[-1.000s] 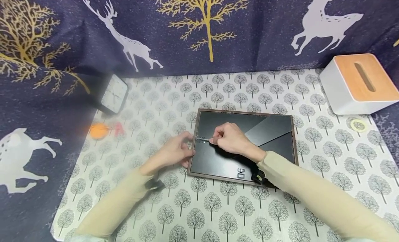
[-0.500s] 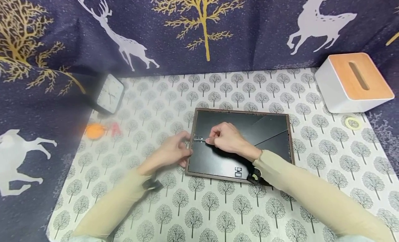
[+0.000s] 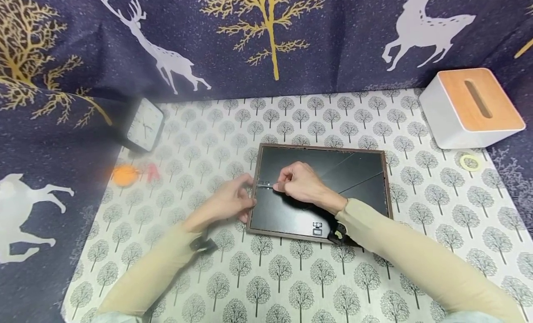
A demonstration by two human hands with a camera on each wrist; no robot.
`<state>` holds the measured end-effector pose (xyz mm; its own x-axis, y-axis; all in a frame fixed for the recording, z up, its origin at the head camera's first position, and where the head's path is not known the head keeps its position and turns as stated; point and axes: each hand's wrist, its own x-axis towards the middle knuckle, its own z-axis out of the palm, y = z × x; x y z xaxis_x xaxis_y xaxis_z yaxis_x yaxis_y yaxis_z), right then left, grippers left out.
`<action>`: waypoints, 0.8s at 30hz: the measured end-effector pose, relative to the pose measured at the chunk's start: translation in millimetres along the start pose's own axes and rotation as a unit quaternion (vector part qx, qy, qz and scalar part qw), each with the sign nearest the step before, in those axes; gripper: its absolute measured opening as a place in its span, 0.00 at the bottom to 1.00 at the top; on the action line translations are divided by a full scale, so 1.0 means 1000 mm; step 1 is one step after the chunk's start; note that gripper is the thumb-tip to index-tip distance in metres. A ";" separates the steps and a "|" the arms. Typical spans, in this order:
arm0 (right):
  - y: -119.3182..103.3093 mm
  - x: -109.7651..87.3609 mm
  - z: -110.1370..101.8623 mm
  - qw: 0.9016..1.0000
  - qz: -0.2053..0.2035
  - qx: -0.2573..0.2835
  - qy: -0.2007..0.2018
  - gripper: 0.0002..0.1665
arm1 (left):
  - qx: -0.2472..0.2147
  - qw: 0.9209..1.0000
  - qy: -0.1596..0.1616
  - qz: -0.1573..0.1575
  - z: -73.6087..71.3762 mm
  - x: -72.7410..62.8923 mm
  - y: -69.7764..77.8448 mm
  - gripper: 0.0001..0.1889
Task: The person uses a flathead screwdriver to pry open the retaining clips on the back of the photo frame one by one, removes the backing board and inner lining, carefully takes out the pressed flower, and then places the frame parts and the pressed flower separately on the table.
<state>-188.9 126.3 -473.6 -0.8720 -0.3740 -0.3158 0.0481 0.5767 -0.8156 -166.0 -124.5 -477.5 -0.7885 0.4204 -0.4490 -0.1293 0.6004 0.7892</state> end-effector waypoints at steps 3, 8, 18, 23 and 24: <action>0.000 0.000 0.001 1.000 -0.002 -0.004 0.001 0.04 | -0.001 1.000 -0.004 0.003 0.000 0.000 0.001 0.22; -0.001 -0.001 0.001 1.000 -0.011 -0.011 0.002 0.05 | -0.010 1.000 -0.007 0.004 0.000 0.000 0.000 0.23; -0.006 -0.006 -0.002 0.997 -0.013 -0.077 0.010 0.08 | -0.047 0.999 -0.009 -0.009 -0.002 -0.003 0.004 0.25; -0.013 -0.016 -0.005 0.997 -0.031 -0.077 0.009 0.08 | -0.040 0.999 -0.004 -0.020 -0.002 -0.007 0.003 0.27; -0.014 -0.020 -0.007 0.997 -0.033 -0.067 0.009 0.08 | -0.038 0.999 -0.003 -0.021 -0.002 -0.008 0.003 0.27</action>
<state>-175.3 130.3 -452.3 -0.8801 -0.4012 -0.2538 -0.0742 0.6443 -0.7611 -161.6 -127.5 -470.3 -0.7779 0.3997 -0.4849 -0.2078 0.5647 0.7987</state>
